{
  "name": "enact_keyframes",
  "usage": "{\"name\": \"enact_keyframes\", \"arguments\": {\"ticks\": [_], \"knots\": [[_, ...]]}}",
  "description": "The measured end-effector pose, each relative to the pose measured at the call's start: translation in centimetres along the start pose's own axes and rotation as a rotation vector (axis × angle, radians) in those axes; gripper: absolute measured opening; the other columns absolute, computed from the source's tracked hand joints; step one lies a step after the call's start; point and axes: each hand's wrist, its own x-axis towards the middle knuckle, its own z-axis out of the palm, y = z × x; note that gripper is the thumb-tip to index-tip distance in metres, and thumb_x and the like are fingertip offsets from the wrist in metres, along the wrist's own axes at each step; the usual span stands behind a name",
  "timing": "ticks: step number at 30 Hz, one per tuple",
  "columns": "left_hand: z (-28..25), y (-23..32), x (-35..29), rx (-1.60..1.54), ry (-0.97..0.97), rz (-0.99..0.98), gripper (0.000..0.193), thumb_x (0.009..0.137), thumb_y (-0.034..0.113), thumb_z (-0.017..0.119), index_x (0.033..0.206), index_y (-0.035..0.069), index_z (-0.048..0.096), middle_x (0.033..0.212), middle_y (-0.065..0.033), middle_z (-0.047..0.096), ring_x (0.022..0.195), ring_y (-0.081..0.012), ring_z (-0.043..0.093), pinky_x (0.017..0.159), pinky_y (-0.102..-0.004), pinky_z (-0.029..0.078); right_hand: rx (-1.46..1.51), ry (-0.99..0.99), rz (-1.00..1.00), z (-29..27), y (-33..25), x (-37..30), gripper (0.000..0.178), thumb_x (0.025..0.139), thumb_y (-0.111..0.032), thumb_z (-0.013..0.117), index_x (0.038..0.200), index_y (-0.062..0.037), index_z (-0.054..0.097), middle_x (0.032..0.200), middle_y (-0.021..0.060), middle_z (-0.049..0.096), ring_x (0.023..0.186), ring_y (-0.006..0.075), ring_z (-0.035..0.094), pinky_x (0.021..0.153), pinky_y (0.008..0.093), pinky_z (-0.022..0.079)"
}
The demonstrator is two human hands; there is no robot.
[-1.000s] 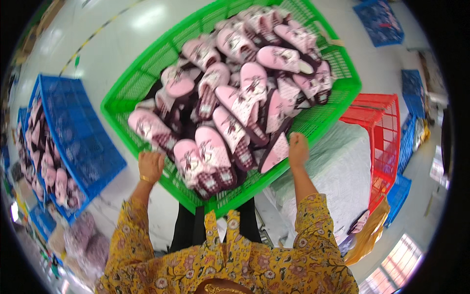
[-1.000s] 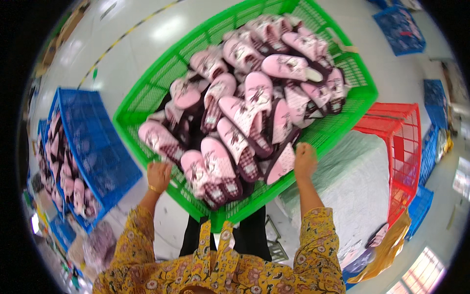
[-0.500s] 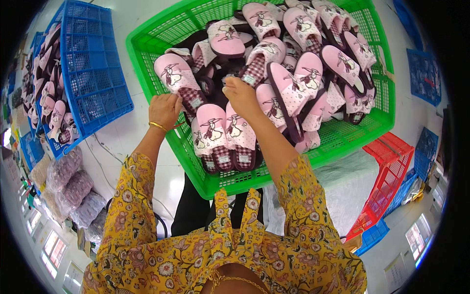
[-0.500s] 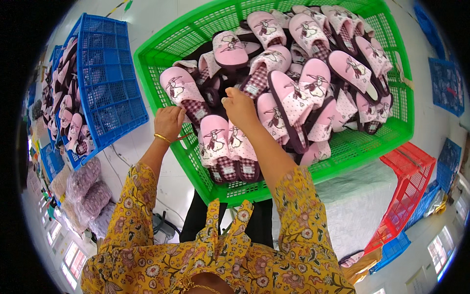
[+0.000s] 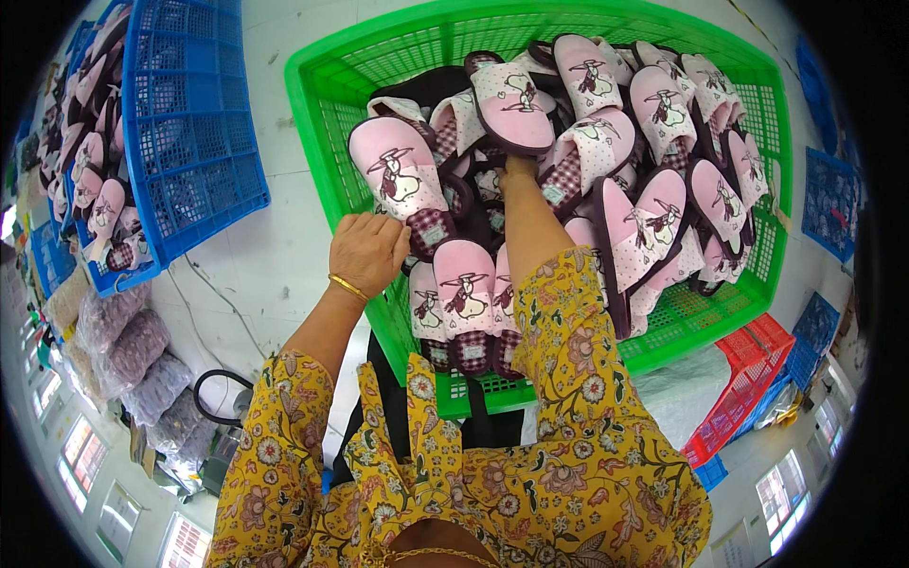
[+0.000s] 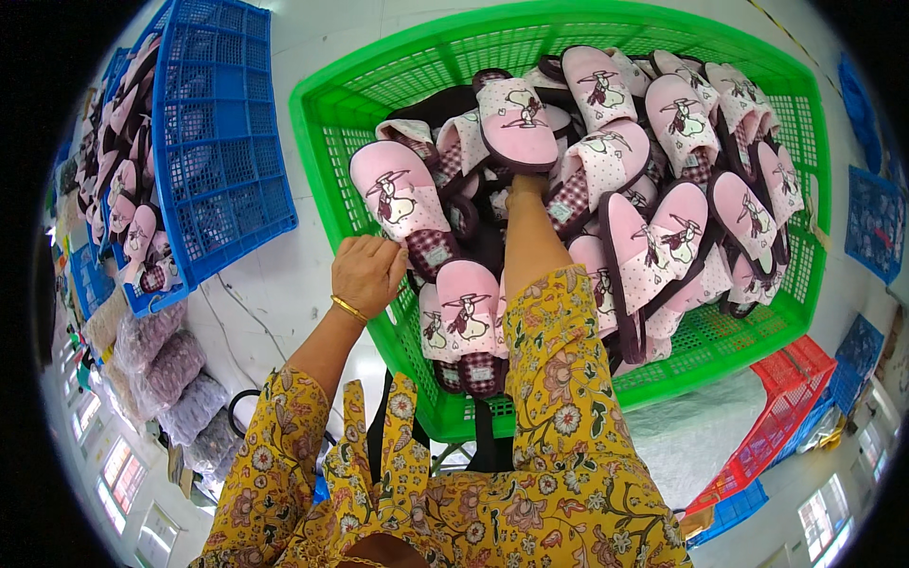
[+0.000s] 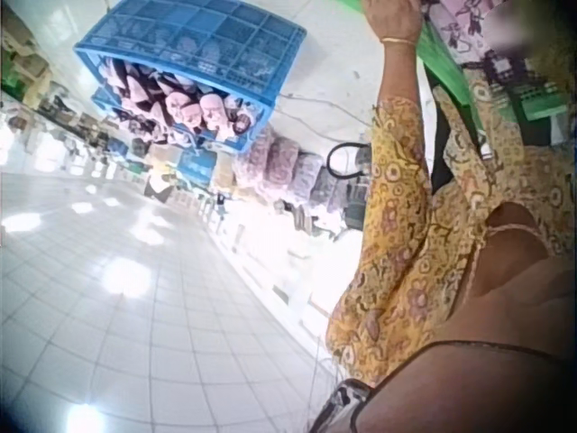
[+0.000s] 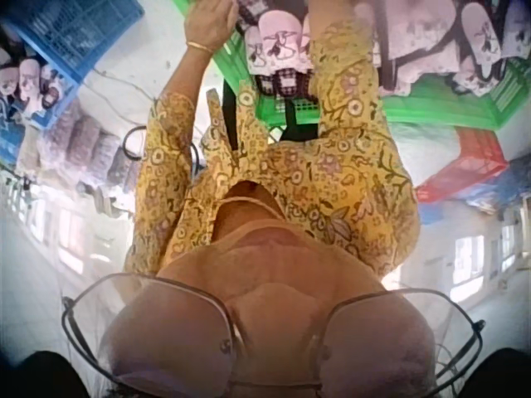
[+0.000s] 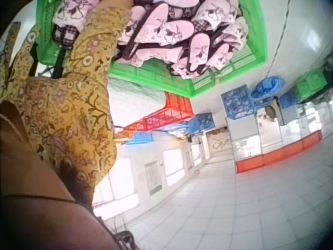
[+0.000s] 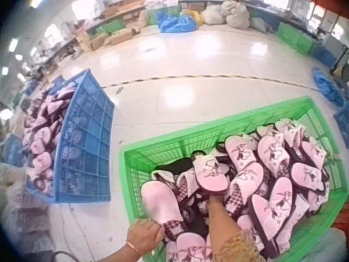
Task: The person repeatedly picks up pairs of pink slippers from a green basket, turns them over to inspect the soles, and places them onto a white sheet on the floor. The person continues this cycle, moving slippers from the basket to the sheet throughout the clip.
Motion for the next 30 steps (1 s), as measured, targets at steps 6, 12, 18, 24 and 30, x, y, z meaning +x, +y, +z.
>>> {"name": "enact_keyframes", "arguments": {"ticks": [6, 12, 18, 24, 30], "knots": [[0.1, -1.0, -1.2, 0.015, 0.002, -0.023, 0.016, 0.083, 0.018, 0.061, 0.071, 0.009, 0.057, 0.069, -0.0055, 0.055, 0.069, -0.024, 0.054, 0.069, -0.0364, 0.04, 0.244, -0.158, -0.107, -4.5, -1.5, -10.0, 0.068, 0.073, -0.007, 0.073, 0.133, 0.0006, 0.041, 0.125, 0.0121, 0.052, 0.11, 0.0236, 0.052, 0.091, 0.0335, 0.042], [-0.4, -0.2, -0.7, 0.04, -0.045, -0.028, 0.018, 0.085, 0.021, 0.058, 0.073, 0.009, 0.058, 0.071, -0.0053, 0.058, 0.072, -0.0236, 0.056, 0.072, -0.0367, 0.04, 0.483, -0.28, -0.219, -14.3, -6.4, -21.2, 0.039, 0.084, 0.001, 0.064, 0.121, -0.0043, 0.052, 0.111, 0.0062, 0.059, 0.099, 0.0165, 0.06, 0.085, 0.0287, 0.05], [-0.5, 0.0, -0.7, 0.067, -0.053, -0.029, 0.021, 0.087, 0.023, 0.057, 0.071, 0.01, 0.058, 0.072, -0.0054, 0.06, 0.074, -0.0234, 0.057, 0.073, -0.0368, 0.04, 0.755, -0.41, -0.076, -20.2, -7.1, -25.6, 0.028, 0.09, -0.005, 0.06, 0.117, -0.0038, 0.054, 0.113, 0.008, 0.061, 0.103, 0.019, 0.06, 0.091, 0.0329, 0.051], [-0.5, 0.2, -0.9, 0.084, -0.058, -0.02, 0.02, 0.089, 0.025, 0.056, 0.076, 0.01, 0.06, 0.074, -0.0052, 0.061, 0.076, -0.0232, 0.058, 0.075, -0.0368, 0.04, 0.86, -0.396, -0.032, -25.0, -5.3, -27.3, 0.03, 0.093, -0.012, 0.058, 0.12, -0.0007, 0.053, 0.12, 0.0106, 0.06, 0.109, 0.0212, 0.058, 0.097, 0.0359, 0.048], [-0.4, 0.0, -0.8, 0.123, -0.129, -0.027, 0.023, 0.09, 0.028, 0.054, 0.079, 0.01, 0.062, 0.077, -0.0058, 0.063, 0.079, -0.0234, 0.058, 0.076, -0.0371, 0.04, 0.798, -0.335, -0.106, -27.3, -2.4, -26.8, 0.03, 0.091, -0.012, 0.06, 0.119, -0.0026, 0.054, 0.12, 0.0089, 0.06, 0.109, 0.0192, 0.058, 0.094, 0.0343, 0.049]]}}
